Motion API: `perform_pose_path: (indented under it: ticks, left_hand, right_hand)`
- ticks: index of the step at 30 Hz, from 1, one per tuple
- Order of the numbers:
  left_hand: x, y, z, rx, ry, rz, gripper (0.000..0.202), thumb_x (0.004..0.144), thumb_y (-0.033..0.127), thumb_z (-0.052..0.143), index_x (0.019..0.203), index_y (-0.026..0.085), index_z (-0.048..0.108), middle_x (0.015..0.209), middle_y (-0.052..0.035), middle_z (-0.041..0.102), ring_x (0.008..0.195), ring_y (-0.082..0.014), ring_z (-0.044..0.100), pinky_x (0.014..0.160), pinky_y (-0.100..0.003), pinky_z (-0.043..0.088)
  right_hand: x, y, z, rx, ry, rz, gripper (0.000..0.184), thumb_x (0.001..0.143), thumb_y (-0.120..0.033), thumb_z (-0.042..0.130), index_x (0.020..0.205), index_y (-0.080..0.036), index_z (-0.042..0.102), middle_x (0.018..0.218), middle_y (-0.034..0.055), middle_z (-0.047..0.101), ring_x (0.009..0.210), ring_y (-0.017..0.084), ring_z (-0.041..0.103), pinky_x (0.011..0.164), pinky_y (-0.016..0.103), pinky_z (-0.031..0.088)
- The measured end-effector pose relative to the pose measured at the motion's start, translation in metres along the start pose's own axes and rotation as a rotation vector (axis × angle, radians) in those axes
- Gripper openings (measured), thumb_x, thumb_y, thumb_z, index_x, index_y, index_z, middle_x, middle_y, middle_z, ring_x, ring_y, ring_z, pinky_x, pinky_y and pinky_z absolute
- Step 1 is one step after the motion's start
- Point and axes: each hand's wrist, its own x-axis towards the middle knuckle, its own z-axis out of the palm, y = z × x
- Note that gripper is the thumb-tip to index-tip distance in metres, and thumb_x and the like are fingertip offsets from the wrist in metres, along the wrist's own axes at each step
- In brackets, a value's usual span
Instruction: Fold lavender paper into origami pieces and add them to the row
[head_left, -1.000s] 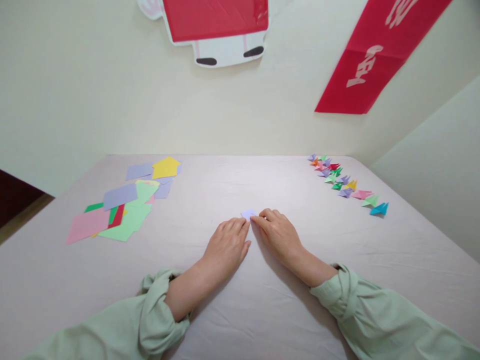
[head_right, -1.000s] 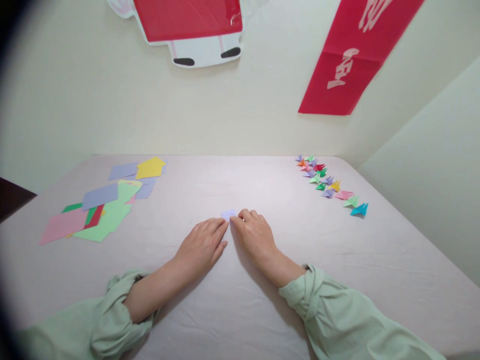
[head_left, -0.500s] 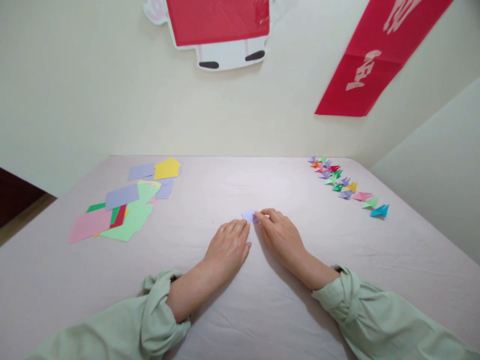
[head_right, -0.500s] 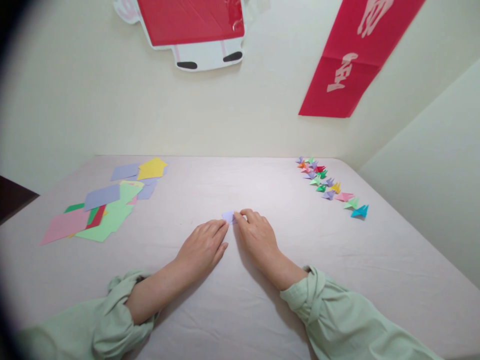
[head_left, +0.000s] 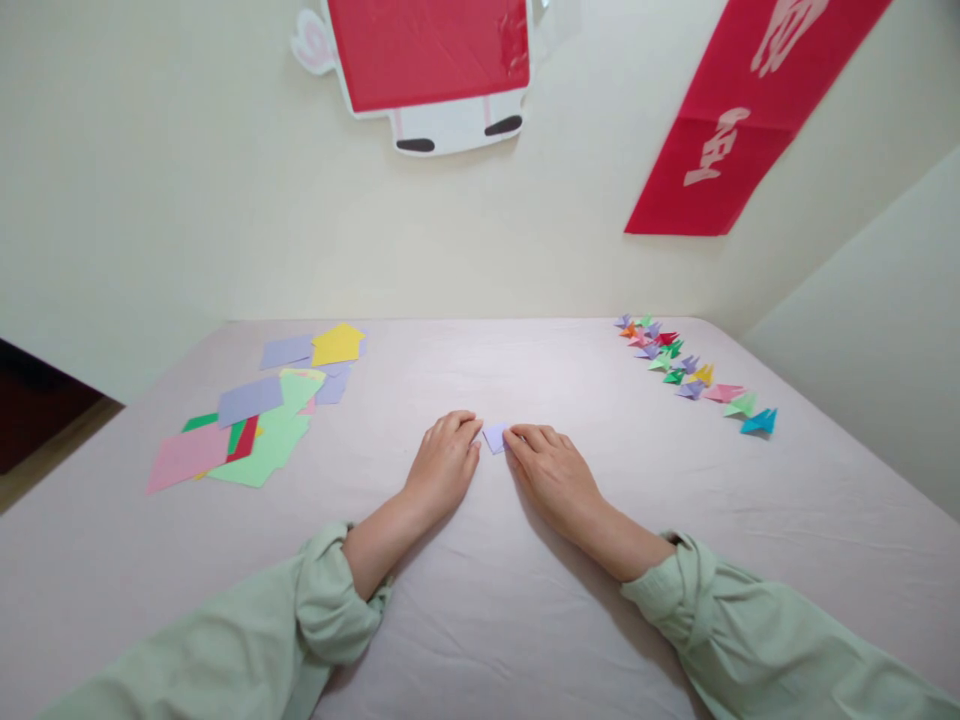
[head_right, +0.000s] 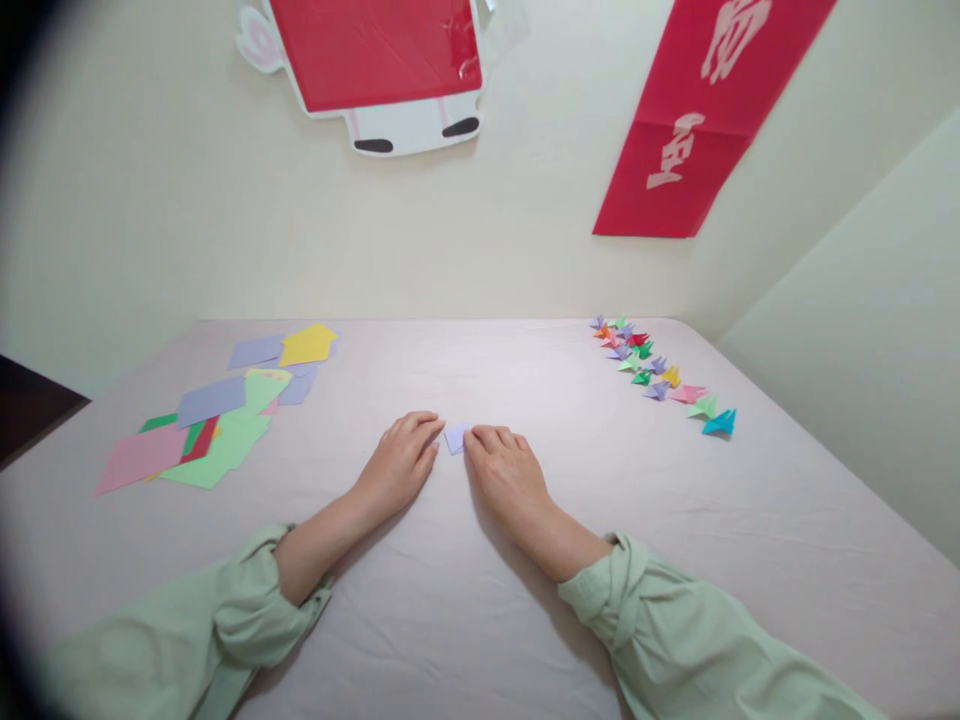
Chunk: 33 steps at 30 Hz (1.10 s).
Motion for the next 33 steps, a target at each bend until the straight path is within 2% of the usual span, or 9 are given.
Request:
perform_pose_path:
  ticks: [6, 11, 20, 23, 29, 33]
  left_hand:
    - [0.005, 0.000, 0.004, -0.073, 0.008, 0.005, 0.031, 0.083, 0.007, 0.048, 0.108, 0.020, 0.060, 0.118, -0.0076, 0.059, 0.113, -0.0227, 0.054, 0.100, -0.042, 0.044]
    - [0.004, 0.000, 0.003, -0.075, 0.047, -0.028, 0.028, 0.082, 0.008, 0.049, 0.106, 0.018, 0.058, 0.118, -0.0095, 0.058, 0.114, -0.0234, 0.052, 0.100, -0.042, 0.044]
    - [-0.002, 0.002, -0.004, -0.084, 0.048, -0.062, 0.026, 0.075, 0.002, 0.048, 0.095, 0.018, 0.053, 0.112, -0.0107, 0.058, 0.113, -0.0243, 0.052, 0.099, -0.043, 0.044]
    - [-0.005, 0.004, -0.006, -0.073, 0.048, -0.059, 0.024, 0.075, 0.002, 0.046, 0.093, 0.018, 0.052, 0.111, -0.0109, 0.058, 0.113, -0.0247, 0.052, 0.097, -0.043, 0.044]
    - [-0.006, 0.004, -0.005, -0.167, 0.029, -0.060, 0.024, 0.075, 0.002, 0.046, 0.091, 0.019, 0.052, 0.113, -0.0093, 0.057, 0.113, -0.0229, 0.052, 0.100, -0.042, 0.042]
    - [-0.007, 0.001, -0.006, -0.134, 0.067, -0.081, 0.025, 0.075, 0.002, 0.046, 0.093, 0.019, 0.051, 0.111, -0.0093, 0.057, 0.109, -0.0229, 0.052, 0.097, -0.043, 0.043]
  right_hand:
    - [0.001, 0.002, 0.003, 0.058, 0.011, -0.008, 0.028, 0.095, -0.019, 0.049, 0.122, -0.019, 0.058, 0.119, 0.0101, 0.063, 0.106, 0.024, 0.055, 0.088, 0.038, 0.043]
    - [0.000, 0.004, 0.006, 0.116, 0.012, -0.034, 0.032, 0.095, -0.015, 0.048, 0.125, -0.019, 0.057, 0.125, 0.0092, 0.061, 0.110, 0.024, 0.054, 0.092, 0.039, 0.042]
    - [0.000, 0.005, 0.008, 0.181, -0.007, -0.093, 0.036, 0.094, -0.012, 0.046, 0.128, -0.019, 0.056, 0.133, 0.0086, 0.058, 0.116, 0.025, 0.052, 0.098, 0.042, 0.040]
    - [0.000, 0.005, 0.009, 0.196, 0.021, -0.097, 0.034, 0.094, -0.013, 0.047, 0.126, -0.021, 0.058, 0.130, 0.0099, 0.059, 0.116, 0.024, 0.052, 0.098, 0.042, 0.041]
    - [0.000, -0.001, 0.002, 0.213, 0.014, -0.060, 0.027, 0.093, -0.015, 0.052, 0.117, -0.019, 0.063, 0.112, 0.0105, 0.063, 0.102, 0.022, 0.056, 0.089, 0.038, 0.046]
    - [0.000, 0.000, 0.004, 0.240, 0.040, -0.069, 0.027, 0.093, -0.016, 0.052, 0.117, -0.020, 0.062, 0.115, 0.0098, 0.063, 0.106, 0.022, 0.056, 0.092, 0.038, 0.044]
